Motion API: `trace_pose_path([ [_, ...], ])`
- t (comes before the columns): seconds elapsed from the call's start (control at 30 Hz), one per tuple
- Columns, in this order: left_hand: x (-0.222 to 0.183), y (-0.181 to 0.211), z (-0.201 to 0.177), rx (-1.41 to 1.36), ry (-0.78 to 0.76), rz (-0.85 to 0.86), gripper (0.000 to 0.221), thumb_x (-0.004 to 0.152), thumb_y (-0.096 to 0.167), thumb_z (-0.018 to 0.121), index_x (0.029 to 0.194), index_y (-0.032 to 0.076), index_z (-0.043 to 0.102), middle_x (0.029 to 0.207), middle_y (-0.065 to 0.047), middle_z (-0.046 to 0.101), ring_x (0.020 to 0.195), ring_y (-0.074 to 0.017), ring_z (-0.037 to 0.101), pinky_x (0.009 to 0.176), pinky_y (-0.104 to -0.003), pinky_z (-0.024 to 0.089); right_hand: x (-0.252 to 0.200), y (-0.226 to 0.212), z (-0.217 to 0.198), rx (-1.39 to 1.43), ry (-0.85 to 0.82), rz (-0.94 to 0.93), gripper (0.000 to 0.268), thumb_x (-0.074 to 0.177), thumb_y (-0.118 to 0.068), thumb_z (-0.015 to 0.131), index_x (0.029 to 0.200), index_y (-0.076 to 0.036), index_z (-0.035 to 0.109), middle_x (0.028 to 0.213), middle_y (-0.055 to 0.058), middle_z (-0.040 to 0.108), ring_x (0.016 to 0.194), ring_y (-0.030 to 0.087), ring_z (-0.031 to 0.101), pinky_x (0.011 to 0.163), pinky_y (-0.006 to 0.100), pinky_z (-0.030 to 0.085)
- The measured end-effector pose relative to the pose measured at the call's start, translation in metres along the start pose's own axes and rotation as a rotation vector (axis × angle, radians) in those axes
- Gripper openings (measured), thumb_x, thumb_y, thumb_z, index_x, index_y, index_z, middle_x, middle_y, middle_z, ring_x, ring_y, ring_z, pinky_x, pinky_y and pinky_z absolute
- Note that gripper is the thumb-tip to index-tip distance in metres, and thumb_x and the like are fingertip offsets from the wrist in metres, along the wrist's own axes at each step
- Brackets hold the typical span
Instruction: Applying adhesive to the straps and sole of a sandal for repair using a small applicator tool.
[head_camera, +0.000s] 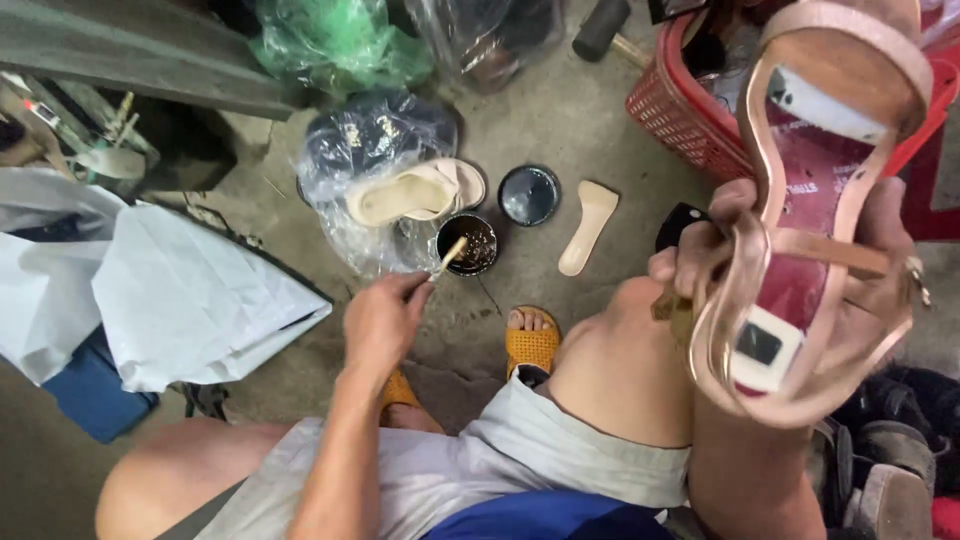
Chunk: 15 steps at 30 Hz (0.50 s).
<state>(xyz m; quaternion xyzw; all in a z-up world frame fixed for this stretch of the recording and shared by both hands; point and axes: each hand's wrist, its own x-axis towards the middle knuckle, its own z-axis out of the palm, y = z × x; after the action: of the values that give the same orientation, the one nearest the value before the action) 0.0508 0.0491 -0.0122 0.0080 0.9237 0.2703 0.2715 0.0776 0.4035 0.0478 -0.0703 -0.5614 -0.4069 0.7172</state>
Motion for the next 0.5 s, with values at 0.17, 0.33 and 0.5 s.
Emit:
trace_pose_path([
  [0.17, 0.04, -0.009, 0.064, 0.27, -0.217, -0.015, 0.022, 0.099, 0.023, 0.057, 0.108, 0.022, 0.077, 0.077, -0.016, 0.072, 0.072, -0.0428, 0.069, 0.062, -0.056, 0.051, 0.054, 0.02, -0.024, -1.926, 0.784, -1.89, 0.052, 0.114, -0.036, 0.071, 0.147, -0.002, 0.049, 0.148, 0.011, 0.052, 0.105, 0.025, 0.063, 0.107, 0.042, 0.05],
  [0.33, 0.062, -0.008, 0.1, 0.238, -0.159, 0.072, 0.018, 0.098, 0.004, 0.051, 0.098, 0.01, 0.068, 0.08, -0.01, 0.056, 0.061, -0.0293, 0.052, 0.054, -0.047, 0.048, 0.046, 0.029, -0.024, -1.893, 0.847, -2.07, 0.059, 0.111, -0.044, 0.075, 0.15, -0.004, 0.056, 0.154, 0.011, 0.053, 0.107, 0.022, 0.06, 0.11, 0.041, 0.047],
  [0.5, 0.068, -0.027, 0.129, 0.279, -0.133, 0.089, 0.011, 0.087, -0.007, 0.051, 0.083, -0.001, 0.06, 0.081, -0.015, 0.053, 0.059, -0.034, 0.053, 0.05, -0.049, 0.045, 0.044, 0.031, -0.021, -1.833, 1.005, -2.259, 0.049, 0.115, -0.047, 0.06, 0.143, -0.008, 0.068, 0.159, 0.005, 0.05, 0.108, 0.015, 0.049, 0.114, 0.037, 0.039],
])
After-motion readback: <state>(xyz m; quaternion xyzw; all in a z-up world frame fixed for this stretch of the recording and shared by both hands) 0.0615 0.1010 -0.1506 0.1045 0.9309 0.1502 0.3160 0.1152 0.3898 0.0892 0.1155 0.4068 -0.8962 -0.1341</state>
